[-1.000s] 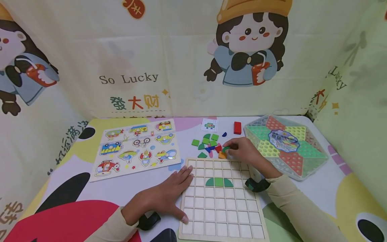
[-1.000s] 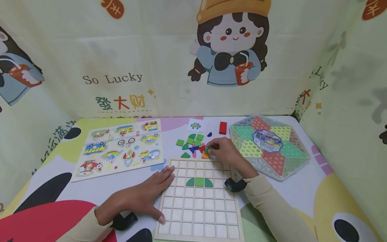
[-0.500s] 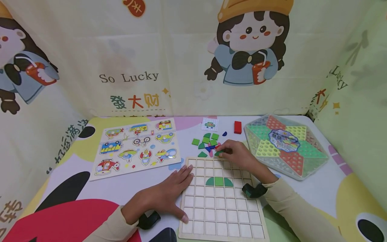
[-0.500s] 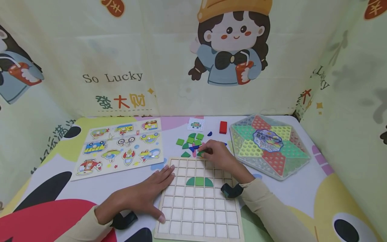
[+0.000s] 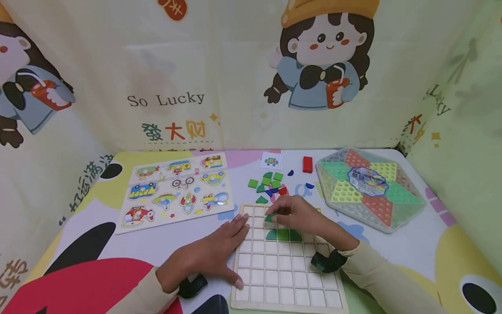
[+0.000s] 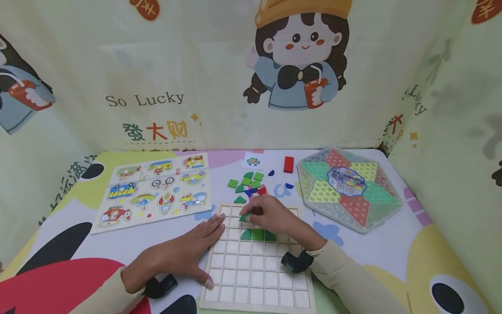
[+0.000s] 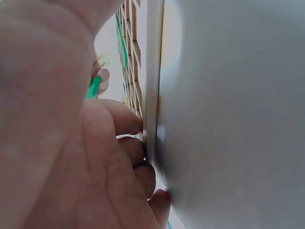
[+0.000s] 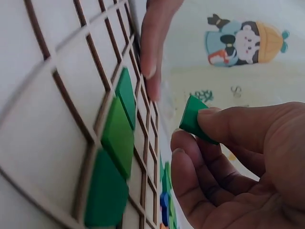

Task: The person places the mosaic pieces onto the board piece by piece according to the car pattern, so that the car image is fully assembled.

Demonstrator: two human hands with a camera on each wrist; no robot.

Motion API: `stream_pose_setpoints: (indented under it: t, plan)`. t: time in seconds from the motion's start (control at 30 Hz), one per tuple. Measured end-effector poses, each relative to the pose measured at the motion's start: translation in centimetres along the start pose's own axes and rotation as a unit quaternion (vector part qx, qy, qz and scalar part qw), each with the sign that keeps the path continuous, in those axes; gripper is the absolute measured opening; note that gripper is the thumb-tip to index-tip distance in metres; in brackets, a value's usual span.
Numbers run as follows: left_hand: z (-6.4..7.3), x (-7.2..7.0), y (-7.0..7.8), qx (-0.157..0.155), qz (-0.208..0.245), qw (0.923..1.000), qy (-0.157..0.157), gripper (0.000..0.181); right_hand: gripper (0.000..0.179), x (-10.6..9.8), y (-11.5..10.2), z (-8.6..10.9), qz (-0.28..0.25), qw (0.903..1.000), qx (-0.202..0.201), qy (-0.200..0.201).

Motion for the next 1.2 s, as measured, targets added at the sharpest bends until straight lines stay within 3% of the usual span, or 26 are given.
stream_pose_setpoints:
  t: [0.17,0.33,0.67,0.97,1.2]
  plan:
    - [0.1,0.1,0.2,0.003,-0.013,0.9999,0.005,0.124,0.014,1.5,-1.7,0.6,-0.031,0.9974,-0.037,-0.053]
    - [0.0,0.0,0.3,0.004,-0.007,0.9999,0.008,0.123,0.014,2.5,-2.2,0.7,-0.041,0.9955,-0.038,-0.077]
    - [-0.1,0.0,0.2,-0.001,0.016,0.9999,-0.007,0.123,0.016,3.4,-2.6,1.0,0.002,0.9958,-0.05,-0.077]
    - [-0.1,-0.1,0.3,0.001,0.026,0.9997,-0.003,0.122,0.015,4.3,-2.9,0.8,0.046,0.9939,-0.022,-0.098]
    - [-0.1,-0.1,0.3,0.005,0.023,0.9997,0.0,0.122,0.013,4.8,-2.9,0.6,0.061,0.9926,-0.023,-0.102]
Point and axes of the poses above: each hand's wrist, its own z-axis away from the middle knuckle, its own x-axis out of the palm, y = z × x, the point moved 8 cm from there along -z, towards the middle knuckle, and after that the axes turned 8 degrees about z, right-handed, at the moved point
